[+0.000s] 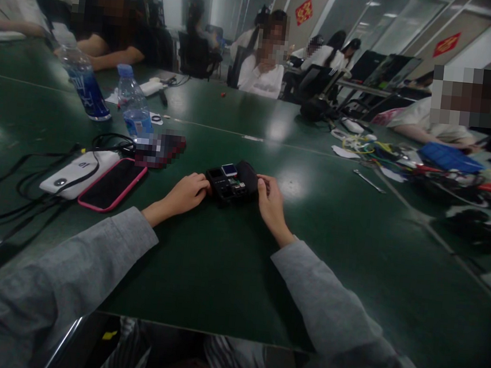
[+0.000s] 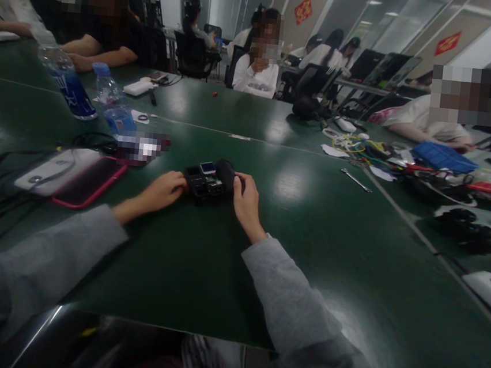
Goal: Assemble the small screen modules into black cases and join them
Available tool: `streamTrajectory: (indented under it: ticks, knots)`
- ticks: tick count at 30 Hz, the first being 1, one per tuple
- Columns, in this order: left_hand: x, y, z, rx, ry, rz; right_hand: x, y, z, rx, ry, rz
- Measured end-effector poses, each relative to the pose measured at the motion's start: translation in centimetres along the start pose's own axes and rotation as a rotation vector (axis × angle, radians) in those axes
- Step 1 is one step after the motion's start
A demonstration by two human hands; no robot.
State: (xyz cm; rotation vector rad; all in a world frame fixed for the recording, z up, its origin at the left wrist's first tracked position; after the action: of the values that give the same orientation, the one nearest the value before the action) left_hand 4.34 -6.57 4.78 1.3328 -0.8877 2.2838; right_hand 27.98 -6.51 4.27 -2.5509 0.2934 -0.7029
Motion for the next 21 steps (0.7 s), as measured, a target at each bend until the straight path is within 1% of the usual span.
streamTrajectory:
  ticks: [7, 11, 21]
  knots:
    - [-0.08, -0.05, -0.04, -0.001, -0.013, -0.004, -0.06, -0.16, 0.28, -0.010, -0.006, 0.008]
    - [-0.12, -0.07, -0.12, 0.004, -0.010, -0.005, -0.25, -0.09, 0.29, -0.009, -0.006, -0.012]
    - [-0.30, -0.11, -0.29, 0.005, -0.010, -0.006, -0.36, 0.02, -0.13, 0.017, 0.019, -0.027]
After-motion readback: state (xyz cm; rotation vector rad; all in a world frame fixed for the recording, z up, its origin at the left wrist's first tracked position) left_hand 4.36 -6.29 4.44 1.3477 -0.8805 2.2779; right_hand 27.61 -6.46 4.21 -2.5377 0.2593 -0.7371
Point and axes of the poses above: each hand's wrist, its own y-axis away from the middle knuckle, its own x-axis out of the back of the hand, z = x × y, the point moved 7 cm from there along -y, towards the middle knuckle, and after that the axes turned 2 degrees about -y, right-handed, at the moved point
